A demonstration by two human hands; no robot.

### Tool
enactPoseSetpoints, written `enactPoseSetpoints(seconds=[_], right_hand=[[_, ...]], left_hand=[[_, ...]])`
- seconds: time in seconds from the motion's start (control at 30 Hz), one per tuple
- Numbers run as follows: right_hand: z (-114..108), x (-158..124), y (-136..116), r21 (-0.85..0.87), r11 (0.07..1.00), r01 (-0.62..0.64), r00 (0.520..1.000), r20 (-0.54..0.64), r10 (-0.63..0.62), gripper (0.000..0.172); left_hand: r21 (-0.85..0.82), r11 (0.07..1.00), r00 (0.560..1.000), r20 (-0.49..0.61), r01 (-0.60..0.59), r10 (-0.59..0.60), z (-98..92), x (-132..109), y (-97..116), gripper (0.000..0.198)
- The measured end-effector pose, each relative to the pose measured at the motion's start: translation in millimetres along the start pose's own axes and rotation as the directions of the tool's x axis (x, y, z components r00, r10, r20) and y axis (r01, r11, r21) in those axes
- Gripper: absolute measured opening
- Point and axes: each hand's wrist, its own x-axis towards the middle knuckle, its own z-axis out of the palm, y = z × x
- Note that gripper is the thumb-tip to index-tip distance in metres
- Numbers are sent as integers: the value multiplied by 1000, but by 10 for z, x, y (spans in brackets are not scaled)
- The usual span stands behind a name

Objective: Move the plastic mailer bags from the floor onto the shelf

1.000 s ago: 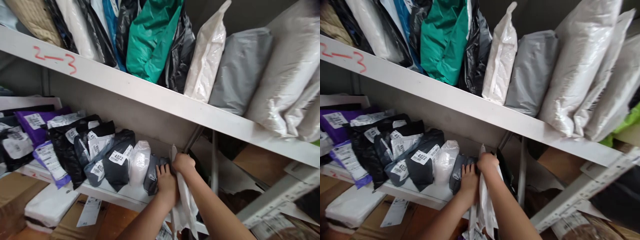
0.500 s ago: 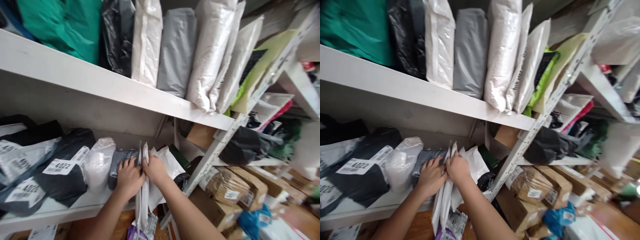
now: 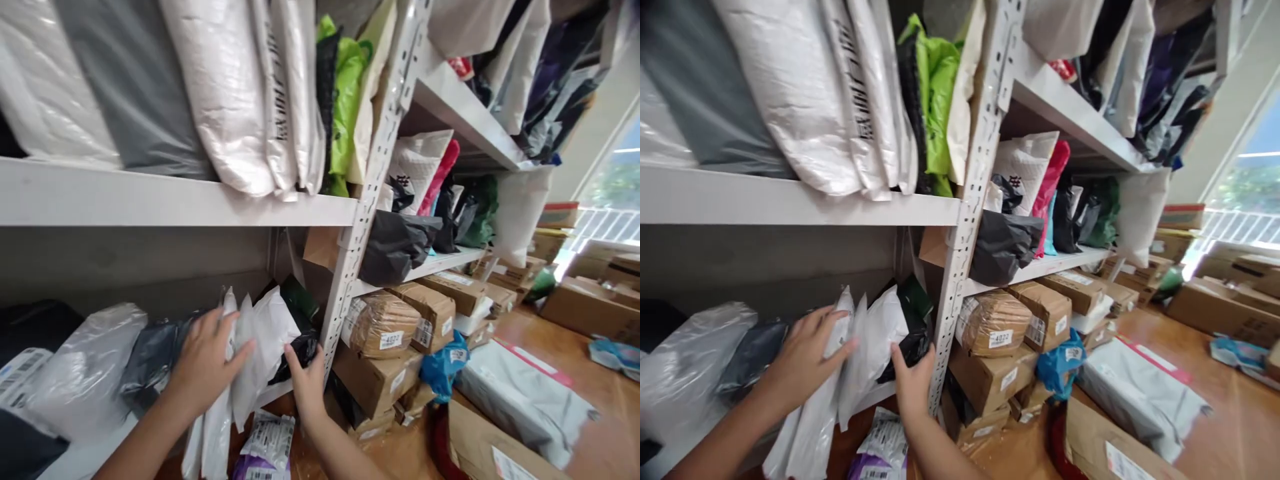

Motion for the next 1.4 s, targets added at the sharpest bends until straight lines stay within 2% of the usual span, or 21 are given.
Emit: enactPoseSetpoints(seconds=[0.07, 0.13, 0.2, 0.3, 0.33, 0.43, 0.5, 0.57, 0.63, 0.73, 0.93, 1.07, 1.13, 1.17, 1.2, 1.23, 1.27, 1.3, 1.33, 1.37, 1.4], right_hand=[[118, 57, -156, 61, 997, -41, 999, 11, 40, 77], [193, 102, -283, 97, 994, -54, 998, 21, 53, 72], [240, 124, -345, 85, 996, -37, 999, 34, 34, 62], [292, 104, -333, 71, 997, -40, 998, 51, 37, 63], [306, 86, -319, 80, 996, -30, 997, 68, 25, 67], [330, 25, -324, 107, 994, 18, 994, 101, -29, 75], [332, -8, -383, 116, 992, 40, 992, 118, -54, 77], [332, -31, -465, 133, 989, 64, 981, 172, -86, 77], [337, -47, -537, 133, 986, 96, 965, 232, -125, 77], [361, -56, -597, 122, 979, 163, 935, 297, -193, 77], [373, -47, -643, 128, 944, 306, 836, 438, -330, 77], [324, -56, -629, 101, 941, 324, 780, 534, -326, 83], [300, -49, -578, 116, 945, 306, 757, 572, -316, 89], [294, -41, -543, 135, 942, 307, 743, 585, -326, 91], [290, -29, -503, 165, 933, 319, 727, 589, -352, 92], [289, -15, -461, 205, 919, 337, 710, 585, -391, 91], [290, 2, -420, 242, 904, 351, 697, 577, -425, 87], [289, 23, -382, 267, 895, 358, 691, 569, -446, 81], [286, 46, -348, 278, 892, 358, 686, 569, -453, 75], [278, 74, -320, 276, 896, 349, 681, 581, -445, 70], [264, 104, -297, 267, 904, 335, 672, 604, -428, 64]], left_hand=[[-16, 992, 962, 240, -128, 128, -106, -6, 290, 77], [22, 986, 890, 434, -164, 139, -192, -42, 496, 93], [100, 980, 857, 506, -169, 96, -234, -124, 537, 113], [181, 965, 837, 543, -191, 64, -179, -350, 315, 128], [177, 957, 841, 531, -228, 102, -122, -442, 204, 123], [193, 954, 919, 366, -229, 147, 149, -685, -111, 102], [227, 955, 977, 138, -189, 161, 366, -773, -274, 89], [215, 963, 977, -94, -166, 189, 539, -791, -405, 79], [176, 970, 961, -190, -166, 199, 614, -752, -495, 74], [95, 985, 966, -202, -144, 160, 533, -617, -488, 65], [-73, 995, 961, -264, 69, -86, 283, -270, -132, 52], [-82, 979, 959, -203, 185, -198, 173, -253, -31, 48], [-62, 983, 947, -264, 172, -182, 19, -264, 72, 51], [-17, 993, 940, -319, 120, -119, -74, -244, 161, 57], [62, 998, 915, -404, 20, 7, -165, -195, 273, 61], [162, 980, 915, -369, -112, 165, -243, -114, 401, 58], [252, 927, 917, -217, -278, 334, -297, -2, 536, 51], [318, 850, 901, 32, -419, 432, -324, 134, 665, 47], [362, 790, 869, 246, -494, 430, -324, 285, 777, 45], [424, 743, 837, 428, -518, 340, -302, 439, 864, 44], [436, 728, 810, 517, -529, 279, -265, 584, 923, 39]])
